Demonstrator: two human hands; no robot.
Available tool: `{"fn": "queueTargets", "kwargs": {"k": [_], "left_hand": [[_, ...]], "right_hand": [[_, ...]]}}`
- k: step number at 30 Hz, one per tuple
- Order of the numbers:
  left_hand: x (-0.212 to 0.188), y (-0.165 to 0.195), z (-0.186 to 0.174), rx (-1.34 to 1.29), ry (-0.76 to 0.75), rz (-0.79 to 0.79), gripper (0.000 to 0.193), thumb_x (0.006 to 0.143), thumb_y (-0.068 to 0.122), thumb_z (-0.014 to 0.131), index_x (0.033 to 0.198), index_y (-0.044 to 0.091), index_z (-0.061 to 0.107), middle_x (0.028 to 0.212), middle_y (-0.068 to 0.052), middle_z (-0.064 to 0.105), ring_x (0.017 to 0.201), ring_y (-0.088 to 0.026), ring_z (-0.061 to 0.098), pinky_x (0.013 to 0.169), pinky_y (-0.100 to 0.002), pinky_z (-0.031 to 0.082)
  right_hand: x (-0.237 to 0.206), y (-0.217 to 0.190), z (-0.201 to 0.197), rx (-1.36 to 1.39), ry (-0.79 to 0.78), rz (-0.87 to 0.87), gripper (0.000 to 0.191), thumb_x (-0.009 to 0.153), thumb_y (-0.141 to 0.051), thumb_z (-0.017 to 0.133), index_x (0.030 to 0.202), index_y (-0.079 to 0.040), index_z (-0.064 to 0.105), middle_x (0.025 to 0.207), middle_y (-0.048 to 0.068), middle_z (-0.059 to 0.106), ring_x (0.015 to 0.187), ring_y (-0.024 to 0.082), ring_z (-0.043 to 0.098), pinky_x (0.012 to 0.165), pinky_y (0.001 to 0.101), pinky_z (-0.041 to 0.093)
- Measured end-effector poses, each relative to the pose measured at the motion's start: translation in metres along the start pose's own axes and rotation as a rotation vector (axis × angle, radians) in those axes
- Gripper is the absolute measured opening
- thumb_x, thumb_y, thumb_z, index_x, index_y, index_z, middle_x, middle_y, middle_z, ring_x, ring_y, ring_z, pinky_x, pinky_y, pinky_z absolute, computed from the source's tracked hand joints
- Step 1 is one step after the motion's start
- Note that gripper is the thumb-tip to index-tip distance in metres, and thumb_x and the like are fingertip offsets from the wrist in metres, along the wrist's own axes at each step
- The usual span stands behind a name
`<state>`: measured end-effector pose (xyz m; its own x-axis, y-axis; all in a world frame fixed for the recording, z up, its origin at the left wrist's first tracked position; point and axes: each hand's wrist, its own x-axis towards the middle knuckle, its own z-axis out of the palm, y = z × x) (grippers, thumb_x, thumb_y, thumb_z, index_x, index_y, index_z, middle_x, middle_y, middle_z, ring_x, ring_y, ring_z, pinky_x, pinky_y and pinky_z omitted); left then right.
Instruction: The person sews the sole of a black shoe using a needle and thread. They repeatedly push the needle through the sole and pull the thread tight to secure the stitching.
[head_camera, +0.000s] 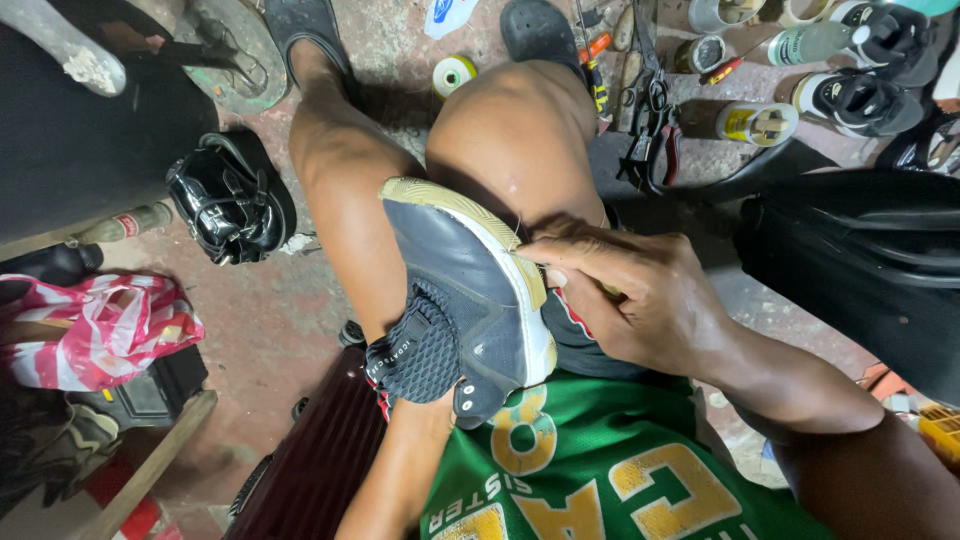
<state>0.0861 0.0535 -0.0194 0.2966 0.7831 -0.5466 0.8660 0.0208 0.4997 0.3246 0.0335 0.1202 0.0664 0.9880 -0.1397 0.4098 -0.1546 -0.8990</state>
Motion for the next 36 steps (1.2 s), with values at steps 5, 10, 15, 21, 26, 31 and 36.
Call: {"fn": "queueTargets", "kwargs": {"k": [5, 10, 15, 21, 26, 31, 36], "left_hand": [[0.001, -0.005, 0.000, -0.011, -0.007, -0.006, 0.028, 0.094, 0.004, 0.059, 0.122, 0.001, 0.065, 0.126, -0.019, 0.065, 0.116, -0.034, 0.064, 0.102, -0.043, 0.049], [-0.002, -0.007, -0.002, -0.025, 0.000, -0.012, 0.026, 0.095, 0.005, 0.059, 0.120, 0.002, 0.065, 0.125, -0.019, 0.066, 0.115, -0.033, 0.065, 0.101, -0.042, 0.050], [-0.005, -0.006, -0.004, -0.035, 0.008, -0.033, 0.024, 0.096, 0.005, 0.059, 0.119, 0.002, 0.066, 0.124, -0.018, 0.066, 0.114, -0.032, 0.066, 0.100, -0.041, 0.051], [-0.005, -0.007, 0.000, -0.020, -0.012, -0.081, 0.021, 0.098, 0.006, 0.060, 0.117, 0.003, 0.067, 0.123, -0.017, 0.067, 0.113, -0.030, 0.067, 0.099, -0.039, 0.052], [-0.004, -0.011, 0.003, -0.011, -0.051, -0.131, 0.019, 0.099, 0.007, 0.060, 0.116, 0.003, 0.068, 0.122, -0.017, 0.067, 0.111, -0.029, 0.068, 0.098, -0.038, 0.053], [-0.008, -0.017, 0.007, -0.017, -0.071, -0.163, 0.017, 0.100, 0.008, 0.060, 0.114, 0.004, 0.068, 0.121, -0.016, 0.068, 0.110, -0.028, 0.069, 0.097, -0.037, 0.054], [-0.009, -0.017, 0.004, -0.033, -0.093, -0.187, 0.015, 0.101, 0.008, 0.060, 0.113, 0.004, 0.069, 0.120, -0.015, 0.068, 0.109, -0.027, 0.070, 0.096, -0.036, 0.054]], "right_hand": [[0.008, -0.009, -0.010, -0.188, -0.033, -0.134, 0.030, 0.090, -0.001, 0.068, 0.119, -0.007, 0.073, 0.091, 0.011, 0.074, 0.071, 0.022, 0.072, 0.063, 0.0324, 0.057], [0.024, -0.010, -0.022, -0.338, -0.165, -0.193, 0.030, 0.085, -0.003, 0.070, 0.114, -0.006, 0.074, 0.084, 0.008, 0.074, 0.063, 0.022, 0.070, 0.056, 0.0341, 0.057], [0.036, -0.007, -0.028, -0.498, -0.249, -0.334, 0.025, 0.086, -0.013, 0.071, 0.110, -0.008, 0.075, 0.091, 0.009, 0.075, 0.068, 0.023, 0.073, 0.052, 0.0367, 0.056], [0.050, 0.006, -0.030, -0.595, -0.357, -0.437, 0.026, 0.088, -0.018, 0.065, 0.112, -0.018, 0.075, 0.103, 0.003, 0.077, 0.072, 0.015, 0.075, 0.053, 0.0363, 0.058], [0.054, 0.006, -0.029, -0.669, -0.433, -0.554, 0.022, 0.093, -0.011, 0.062, 0.112, -0.011, 0.072, 0.098, 0.005, 0.076, 0.072, 0.019, 0.074, 0.049, 0.0335, 0.058], [0.054, -0.008, -0.028, -0.694, -0.501, -0.430, 0.032, 0.078, -0.014, 0.066, 0.110, -0.011, 0.068, 0.094, 0.005, 0.071, 0.074, 0.023, 0.075, 0.047, 0.0375, 0.058], [0.056, -0.020, -0.026, -0.672, -0.557, -0.247, 0.036, 0.082, -0.018, 0.065, 0.118, -0.017, 0.067, 0.104, 0.000, 0.071, 0.074, 0.015, 0.072, 0.048, 0.0377, 0.051]]}}
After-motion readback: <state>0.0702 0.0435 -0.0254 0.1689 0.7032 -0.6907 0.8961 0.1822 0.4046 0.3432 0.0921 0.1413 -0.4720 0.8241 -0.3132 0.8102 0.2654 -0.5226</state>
